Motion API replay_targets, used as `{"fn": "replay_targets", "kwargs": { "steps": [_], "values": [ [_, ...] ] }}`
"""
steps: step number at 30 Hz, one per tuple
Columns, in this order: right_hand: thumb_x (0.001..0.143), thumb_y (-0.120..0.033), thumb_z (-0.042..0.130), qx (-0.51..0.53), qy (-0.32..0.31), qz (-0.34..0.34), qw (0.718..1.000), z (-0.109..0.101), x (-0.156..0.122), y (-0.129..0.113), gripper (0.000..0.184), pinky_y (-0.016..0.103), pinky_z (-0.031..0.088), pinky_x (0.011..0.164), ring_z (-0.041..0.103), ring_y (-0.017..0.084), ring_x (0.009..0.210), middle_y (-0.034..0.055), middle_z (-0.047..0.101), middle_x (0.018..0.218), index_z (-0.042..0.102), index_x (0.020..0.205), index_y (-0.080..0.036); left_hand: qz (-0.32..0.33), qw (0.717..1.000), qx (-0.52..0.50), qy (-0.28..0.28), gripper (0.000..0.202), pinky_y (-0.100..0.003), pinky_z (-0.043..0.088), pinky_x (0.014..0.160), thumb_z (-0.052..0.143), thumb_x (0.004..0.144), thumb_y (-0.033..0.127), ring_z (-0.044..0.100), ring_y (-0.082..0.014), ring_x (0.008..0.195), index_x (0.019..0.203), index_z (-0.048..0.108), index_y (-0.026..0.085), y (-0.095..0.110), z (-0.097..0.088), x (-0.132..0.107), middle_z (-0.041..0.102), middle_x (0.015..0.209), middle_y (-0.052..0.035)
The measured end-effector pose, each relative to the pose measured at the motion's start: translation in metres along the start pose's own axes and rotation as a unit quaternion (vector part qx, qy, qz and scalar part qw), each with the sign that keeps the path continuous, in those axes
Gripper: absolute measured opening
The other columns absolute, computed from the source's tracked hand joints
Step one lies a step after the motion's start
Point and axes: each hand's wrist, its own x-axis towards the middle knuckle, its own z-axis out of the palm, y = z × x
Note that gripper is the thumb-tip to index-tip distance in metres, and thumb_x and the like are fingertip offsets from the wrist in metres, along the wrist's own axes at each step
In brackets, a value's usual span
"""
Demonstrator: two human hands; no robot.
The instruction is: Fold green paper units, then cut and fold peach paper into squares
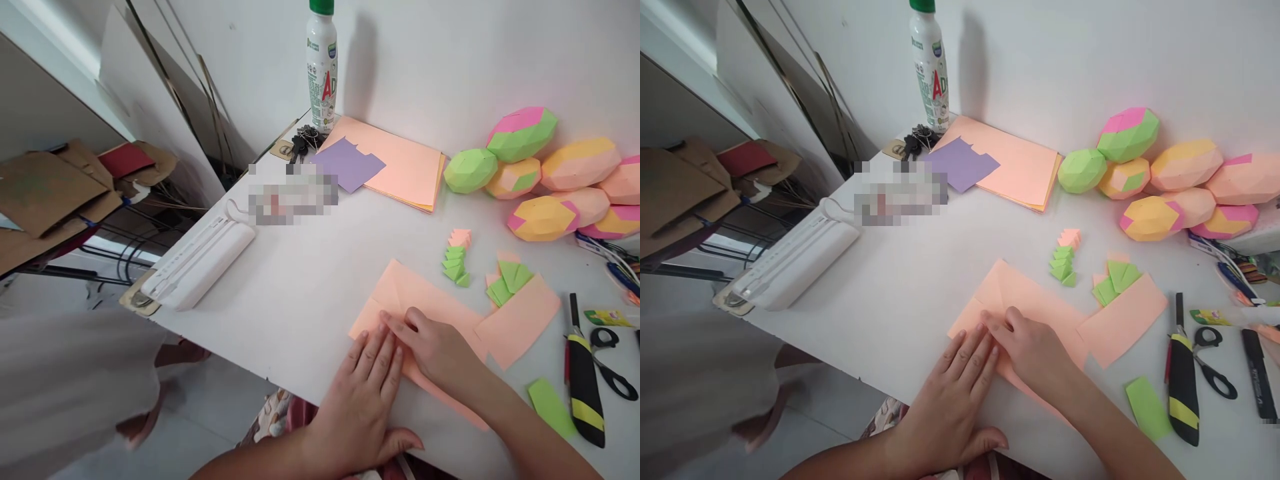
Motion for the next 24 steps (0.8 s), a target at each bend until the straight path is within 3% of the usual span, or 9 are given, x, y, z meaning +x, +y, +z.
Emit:
{"fn": "replay_targets", "kwargs": {
  "steps": [13, 24],
  "values": [
    [0.083, -0.016, 0.044, 0.022, -0.058, 0.045, 0.997, -0.0056, 0.0067, -0.0014, 0.054, 0.023, 0.036, 0.047, 0.053, 0.012, 0.055, 0.0047, 0.054, 0.089, 0.041, 0.137, -0.02, -0.006, 0.999, 0.029, -0.037, 0.09, -0.053, 0.004, 0.111, 0.018, 0.085, 0.071, 0.011, -0.0383, 0.14, 0.14, 0.032, 0.002, -0.0004, -0.0063, 0.0021, 0.032, 0.147, -0.0201],
    [0.082, -0.014, 0.042, -0.029, -0.052, 0.031, 0.998, -0.0022, 0.0062, 0.0003, 0.057, 0.021, 0.028, 0.044, 0.043, 0.009, 0.047, 0.0017, 0.05, 0.081, 0.038, 0.138, -0.022, -0.014, 0.999, 0.03, -0.04, 0.088, -0.053, 0.004, 0.11, 0.016, 0.086, 0.07, 0.01, -0.0378, 0.14, 0.14, 0.032, 0.002, 0.0005, -0.0053, 0.0021, 0.032, 0.147, -0.0196]
  ]
}}
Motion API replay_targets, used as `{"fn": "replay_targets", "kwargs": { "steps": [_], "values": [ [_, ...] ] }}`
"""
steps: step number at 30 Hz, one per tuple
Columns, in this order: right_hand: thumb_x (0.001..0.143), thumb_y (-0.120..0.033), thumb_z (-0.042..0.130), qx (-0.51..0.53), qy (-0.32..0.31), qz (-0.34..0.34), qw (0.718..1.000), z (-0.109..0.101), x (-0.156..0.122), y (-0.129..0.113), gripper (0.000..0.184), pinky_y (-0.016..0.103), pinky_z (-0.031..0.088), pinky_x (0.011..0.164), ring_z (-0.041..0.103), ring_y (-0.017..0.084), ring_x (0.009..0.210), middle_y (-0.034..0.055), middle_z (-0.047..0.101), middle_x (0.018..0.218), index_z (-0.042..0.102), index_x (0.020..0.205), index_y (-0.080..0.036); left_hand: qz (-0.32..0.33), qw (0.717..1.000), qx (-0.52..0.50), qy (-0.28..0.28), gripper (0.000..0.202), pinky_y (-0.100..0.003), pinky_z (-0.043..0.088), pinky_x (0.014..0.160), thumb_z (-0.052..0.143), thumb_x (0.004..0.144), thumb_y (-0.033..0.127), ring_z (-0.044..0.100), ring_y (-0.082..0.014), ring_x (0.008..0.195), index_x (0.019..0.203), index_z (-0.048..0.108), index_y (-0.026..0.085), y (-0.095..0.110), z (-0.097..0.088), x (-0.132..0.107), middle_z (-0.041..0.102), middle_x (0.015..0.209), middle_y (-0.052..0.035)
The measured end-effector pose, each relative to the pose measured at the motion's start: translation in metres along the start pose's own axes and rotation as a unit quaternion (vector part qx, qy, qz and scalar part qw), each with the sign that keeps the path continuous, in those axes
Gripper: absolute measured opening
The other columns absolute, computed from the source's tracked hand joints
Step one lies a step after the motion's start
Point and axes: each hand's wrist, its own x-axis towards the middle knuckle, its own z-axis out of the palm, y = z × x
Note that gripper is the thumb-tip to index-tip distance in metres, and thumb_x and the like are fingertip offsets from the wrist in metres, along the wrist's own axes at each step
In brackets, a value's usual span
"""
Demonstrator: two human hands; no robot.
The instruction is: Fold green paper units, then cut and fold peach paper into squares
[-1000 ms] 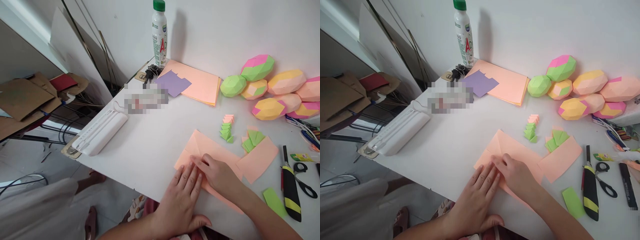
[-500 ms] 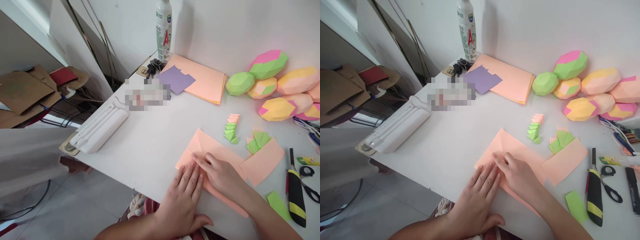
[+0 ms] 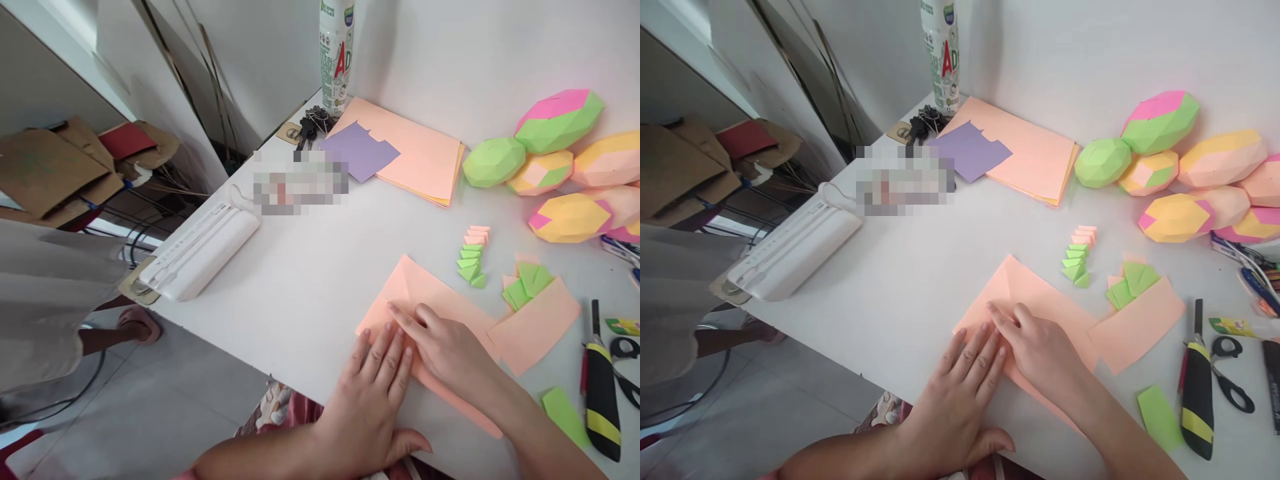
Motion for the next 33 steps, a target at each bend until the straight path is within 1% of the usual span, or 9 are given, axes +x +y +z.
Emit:
{"fn": "replay_targets", "kwargs": {
  "steps": [3, 6, 9, 13, 18, 24, 31, 33],
  "values": [
    [0.081, -0.013, 0.042, -0.006, 0.009, 0.003, 1.0, -0.0003, 0.001, -0.001, 0.058, 0.021, 0.026, 0.043, 0.041, 0.009, 0.046, 0.0013, 0.05, 0.081, 0.039, 0.138, -0.023, 0.0, 1.0, -0.001, 0.0, 0.089, -0.054, 0.004, 0.11, 0.017, 0.085, 0.07, 0.01, -0.0384, 0.14, 0.139, 0.034, 0.002, 0.0003, -0.0002, -0.0003, 0.032, 0.146, -0.0201],
    [0.08, -0.014, 0.043, -0.012, 0.016, -0.003, 1.0, -0.0022, 0.0027, -0.0026, 0.057, 0.021, 0.025, 0.042, 0.041, 0.009, 0.045, 0.0015, 0.05, 0.079, 0.042, 0.136, -0.021, -0.001, 1.0, -0.004, -0.004, 0.088, -0.055, 0.004, 0.109, 0.018, 0.085, 0.07, 0.009, -0.0387, 0.14, 0.139, 0.036, 0.003, 0.0006, -0.0004, -0.0003, 0.033, 0.146, -0.0197],
    [0.079, -0.015, 0.043, -0.015, 0.009, -0.002, 1.0, -0.0041, 0.0041, -0.0043, 0.057, 0.021, 0.025, 0.042, 0.041, 0.009, 0.045, 0.0021, 0.05, 0.08, 0.043, 0.135, -0.021, -0.001, 1.0, -0.003, -0.003, 0.088, -0.055, 0.004, 0.109, 0.019, 0.085, 0.071, 0.008, -0.0383, 0.14, 0.139, 0.036, 0.004, 0.0008, -0.0001, 0.0, 0.033, 0.146, -0.0187],
    [0.079, -0.016, 0.044, -0.014, -0.001, 0.01, 1.0, -0.0043, 0.0038, -0.0052, 0.057, 0.022, 0.025, 0.043, 0.043, 0.009, 0.046, 0.0025, 0.052, 0.081, 0.042, 0.136, -0.023, 0.0, 1.0, -0.001, -0.006, 0.087, -0.055, 0.005, 0.109, 0.019, 0.085, 0.071, 0.008, -0.038, 0.14, 0.139, 0.036, 0.005, 0.0007, 0.0006, -0.0001, 0.032, 0.147, -0.0177],
    [0.079, -0.015, 0.044, -0.013, -0.006, 0.006, 1.0, -0.0035, 0.0028, -0.0046, 0.058, 0.021, 0.025, 0.043, 0.043, 0.009, 0.046, 0.0019, 0.052, 0.08, 0.042, 0.137, -0.023, 0.003, 1.0, 0.005, -0.005, 0.087, -0.055, 0.006, 0.109, 0.019, 0.085, 0.071, 0.009, -0.0383, 0.14, 0.139, 0.037, 0.005, 0.0006, 0.0015, -0.0012, 0.033, 0.147, -0.0175],
    [0.078, -0.013, 0.043, -0.012, -0.009, 0.009, 1.0, -0.0024, 0.0024, -0.0047, 0.059, 0.022, 0.025, 0.042, 0.045, 0.009, 0.047, 0.0033, 0.053, 0.085, 0.042, 0.137, -0.023, 0.004, 1.0, 0.006, -0.006, 0.088, -0.055, 0.007, 0.109, 0.019, 0.085, 0.071, 0.01, -0.0382, 0.139, 0.139, 0.036, 0.004, 0.0, 0.0022, -0.0017, 0.033, 0.147, -0.0173],
    [0.079, -0.014, 0.044, -0.01, -0.012, 0.01, 1.0, -0.001, 0.0016, -0.0043, 0.061, 0.022, 0.025, 0.042, 0.042, 0.009, 0.047, 0.004, 0.053, 0.088, 0.038, 0.139, -0.023, 0.001, 1.0, 0.006, 0.007, 0.089, -0.054, 0.007, 0.109, 0.02, 0.084, 0.073, 0.011, -0.0379, 0.139, 0.138, 0.037, 0.005, 0.0001, 0.0035, -0.0009, 0.033, 0.147, -0.0175],
    [0.08, -0.014, 0.044, -0.013, -0.007, 0.008, 1.0, -0.0007, 0.0015, -0.0041, 0.06, 0.022, 0.024, 0.042, 0.04, 0.009, 0.046, 0.0037, 0.052, 0.085, 0.038, 0.139, -0.023, 0.0, 1.0, 0.004, 0.008, 0.089, -0.054, 0.007, 0.109, 0.019, 0.084, 0.073, 0.011, -0.0377, 0.14, 0.138, 0.037, 0.005, 0.0002, 0.0036, -0.0009, 0.033, 0.147, -0.0173]
  ]
}}
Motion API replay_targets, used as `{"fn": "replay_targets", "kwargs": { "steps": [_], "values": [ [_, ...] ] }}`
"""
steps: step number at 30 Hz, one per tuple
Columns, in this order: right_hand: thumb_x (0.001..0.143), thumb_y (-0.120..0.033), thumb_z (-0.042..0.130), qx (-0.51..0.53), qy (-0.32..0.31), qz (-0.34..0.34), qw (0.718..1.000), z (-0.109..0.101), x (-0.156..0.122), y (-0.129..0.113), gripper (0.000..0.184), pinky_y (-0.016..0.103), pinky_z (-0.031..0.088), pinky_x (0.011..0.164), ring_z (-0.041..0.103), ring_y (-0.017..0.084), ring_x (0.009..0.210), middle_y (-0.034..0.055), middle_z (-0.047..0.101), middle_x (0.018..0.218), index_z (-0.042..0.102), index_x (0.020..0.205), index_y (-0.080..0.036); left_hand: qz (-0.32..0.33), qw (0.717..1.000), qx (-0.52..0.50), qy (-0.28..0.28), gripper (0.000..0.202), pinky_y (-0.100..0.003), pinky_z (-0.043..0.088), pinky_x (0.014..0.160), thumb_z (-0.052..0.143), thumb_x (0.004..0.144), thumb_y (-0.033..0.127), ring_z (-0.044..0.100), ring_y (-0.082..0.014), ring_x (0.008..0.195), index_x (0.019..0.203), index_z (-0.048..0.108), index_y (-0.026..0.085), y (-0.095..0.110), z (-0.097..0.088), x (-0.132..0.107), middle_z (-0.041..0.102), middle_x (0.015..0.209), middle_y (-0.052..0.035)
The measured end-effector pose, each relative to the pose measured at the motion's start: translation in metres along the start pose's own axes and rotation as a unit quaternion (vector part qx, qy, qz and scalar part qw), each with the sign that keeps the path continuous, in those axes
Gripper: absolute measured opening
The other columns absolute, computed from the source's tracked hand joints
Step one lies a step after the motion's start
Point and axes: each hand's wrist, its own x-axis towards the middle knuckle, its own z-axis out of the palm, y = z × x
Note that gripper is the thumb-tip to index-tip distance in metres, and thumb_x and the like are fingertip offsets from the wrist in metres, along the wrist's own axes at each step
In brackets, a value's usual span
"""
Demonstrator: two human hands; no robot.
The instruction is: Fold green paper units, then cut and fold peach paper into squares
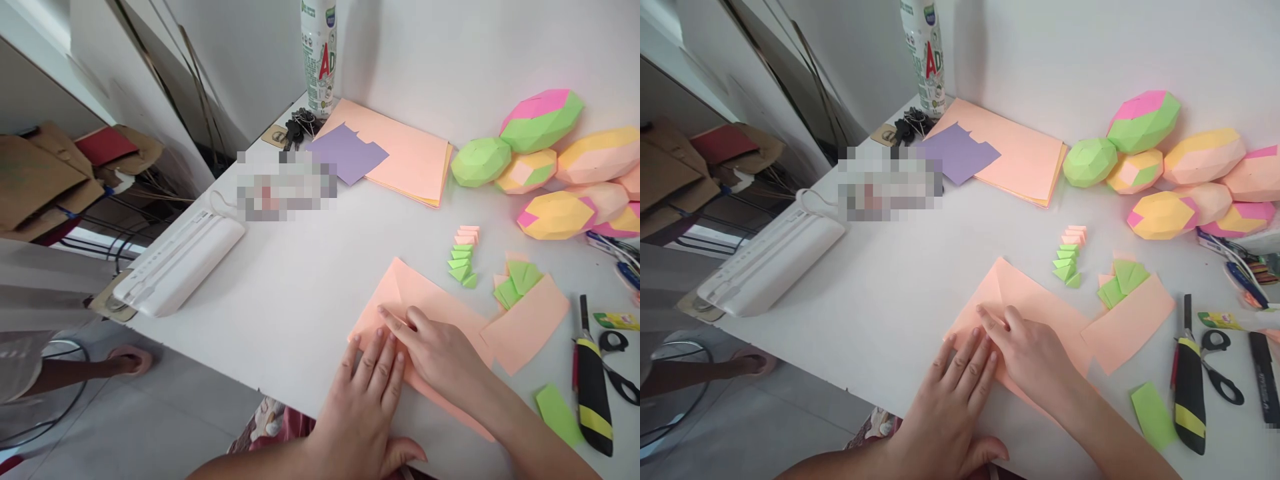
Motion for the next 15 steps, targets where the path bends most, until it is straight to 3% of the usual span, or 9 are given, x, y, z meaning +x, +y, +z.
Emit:
{"fn": "replay_targets", "kwargs": {
  "steps": [15],
  "values": [
    [0.082, -0.018, 0.043, -0.004, 0.032, -0.002, 0.999, -0.0014, 0.0026, -0.0011, 0.053, 0.022, 0.022, 0.042, 0.038, 0.01, 0.045, 0.0029, 0.051, 0.079, 0.046, 0.134, -0.02, 0.004, 1.0, 0.01, -0.012, 0.088, -0.052, 0.006, 0.11, 0.019, 0.086, 0.07, 0.012, -0.0376, 0.139, 0.138, 0.036, 0.002, 0.0003, -0.0028, -0.0014, 0.034, 0.146, -0.0199]
  ]
}}
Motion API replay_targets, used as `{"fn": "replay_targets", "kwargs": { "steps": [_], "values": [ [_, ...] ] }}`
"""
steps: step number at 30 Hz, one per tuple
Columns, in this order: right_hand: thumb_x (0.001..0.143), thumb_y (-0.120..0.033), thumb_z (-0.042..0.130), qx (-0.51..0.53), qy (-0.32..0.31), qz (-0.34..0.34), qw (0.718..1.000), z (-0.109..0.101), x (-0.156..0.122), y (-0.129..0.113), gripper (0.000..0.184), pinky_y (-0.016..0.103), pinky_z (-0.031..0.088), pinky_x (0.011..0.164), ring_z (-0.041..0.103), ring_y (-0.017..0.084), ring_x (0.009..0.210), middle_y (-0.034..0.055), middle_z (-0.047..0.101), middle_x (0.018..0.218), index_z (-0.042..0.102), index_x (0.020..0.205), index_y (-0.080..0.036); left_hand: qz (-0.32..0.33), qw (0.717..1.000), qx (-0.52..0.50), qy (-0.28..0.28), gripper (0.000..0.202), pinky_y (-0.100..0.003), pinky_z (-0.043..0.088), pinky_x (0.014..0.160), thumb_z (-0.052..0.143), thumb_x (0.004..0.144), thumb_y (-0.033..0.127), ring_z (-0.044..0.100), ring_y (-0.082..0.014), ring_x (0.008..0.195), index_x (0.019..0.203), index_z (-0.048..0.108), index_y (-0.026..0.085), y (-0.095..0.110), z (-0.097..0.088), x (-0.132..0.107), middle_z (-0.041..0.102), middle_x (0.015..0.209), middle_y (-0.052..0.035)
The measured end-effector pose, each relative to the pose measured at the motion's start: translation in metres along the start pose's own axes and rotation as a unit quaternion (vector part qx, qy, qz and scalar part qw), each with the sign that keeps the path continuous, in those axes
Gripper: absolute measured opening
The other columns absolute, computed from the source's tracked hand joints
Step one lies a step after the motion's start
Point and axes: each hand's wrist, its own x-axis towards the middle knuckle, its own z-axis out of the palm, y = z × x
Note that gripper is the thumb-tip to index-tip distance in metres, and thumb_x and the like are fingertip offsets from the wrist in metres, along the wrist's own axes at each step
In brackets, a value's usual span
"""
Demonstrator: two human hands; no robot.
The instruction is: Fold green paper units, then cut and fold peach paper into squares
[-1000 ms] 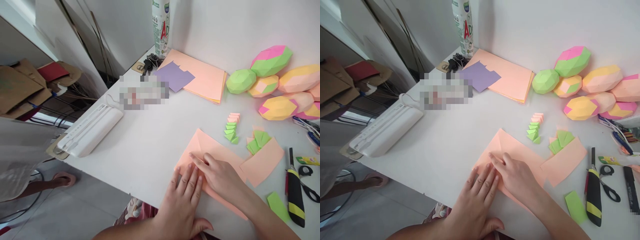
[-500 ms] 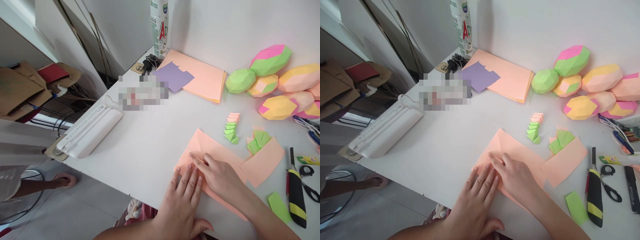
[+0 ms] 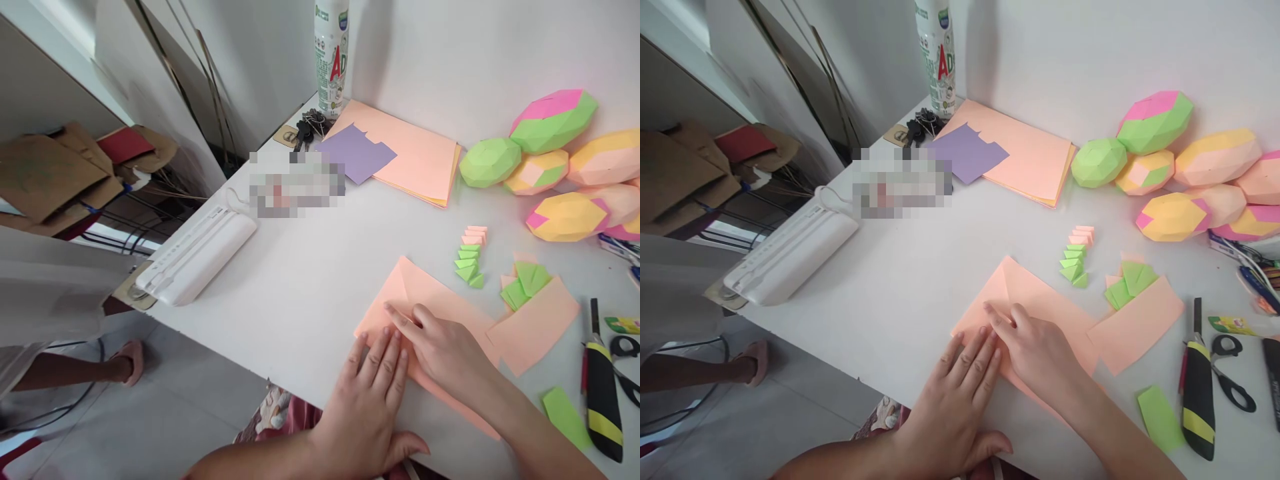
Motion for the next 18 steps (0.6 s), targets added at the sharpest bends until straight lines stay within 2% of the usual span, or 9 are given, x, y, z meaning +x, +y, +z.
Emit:
{"fn": "replay_targets", "kwargs": {
  "steps": [8, 12, 14, 16, 18],
  "values": [
    [0.081, -0.015, 0.042, -0.005, -0.002, 0.003, 1.0, 0.001, 0.0, 0.001, 0.054, 0.021, 0.022, 0.042, 0.037, 0.009, 0.045, 0.0023, 0.051, 0.078, 0.046, 0.135, -0.022, -0.005, 1.0, 0.005, -0.004, 0.083, -0.056, 0.012, 0.109, 0.022, 0.087, 0.067, 0.01, -0.0381, 0.14, 0.138, 0.037, 0.003, 0.002, -0.003, 0.001, 0.033, 0.146, -0.0203],
    [0.083, -0.011, 0.038, -0.02, 0.002, -0.003, 1.0, 0.0, 0.0, 0.0, 0.054, 0.022, 0.022, 0.043, 0.038, 0.01, 0.045, 0.0016, 0.05, 0.076, 0.044, 0.136, -0.022, -0.047, 0.998, -0.015, 0.041, 0.081, -0.052, 0.025, 0.107, 0.032, 0.088, 0.062, 0.023, -0.0412, 0.135, 0.135, 0.037, -0.003, 0.005, 0.0, 0.0, 0.034, 0.143, -0.0265],
    [0.082, -0.008, 0.036, -0.032, -0.001, -0.008, 0.999, 0.0, -0.001, 0.001, 0.057, 0.023, 0.021, 0.044, 0.038, 0.01, 0.046, 0.0018, 0.05, 0.077, 0.042, 0.137, -0.023, -0.096, 0.993, -0.036, 0.051, 0.066, -0.047, 0.037, 0.101, 0.035, 0.093, 0.049, 0.035, -0.0384, 0.13, 0.133, 0.038, -0.004, 0.002, -0.002, -0.001, 0.039, 0.14, -0.0267],
    [0.082, -0.005, 0.035, -0.045, -0.002, -0.013, 0.999, 0.001, -0.001, 0.001, 0.058, 0.023, 0.02, 0.044, 0.037, 0.01, 0.045, 0.0017, 0.049, 0.077, 0.042, 0.137, -0.023, -0.124, 0.99, -0.059, 0.04, 0.046, -0.042, 0.046, 0.094, 0.034, 0.096, 0.028, 0.045, -0.0325, 0.123, 0.132, 0.039, -0.001, -0.005, -0.007, -0.002, 0.044, 0.135, -0.024],
    [0.081, -0.004, 0.035, -0.058, 0.0, -0.018, 0.998, 0.001, -0.002, 0.001, 0.058, 0.024, 0.018, 0.043, 0.034, 0.01, 0.044, 0.001, 0.047, 0.075, 0.043, 0.136, -0.022, -0.106, 0.991, -0.076, 0.038, 0.037, -0.038, 0.05, 0.088, 0.029, 0.093, 0.009, 0.05, -0.0279, 0.116, 0.126, 0.044, 0.002, -0.015, -0.013, -0.001, 0.047, 0.131, -0.0217]
  ]
}}
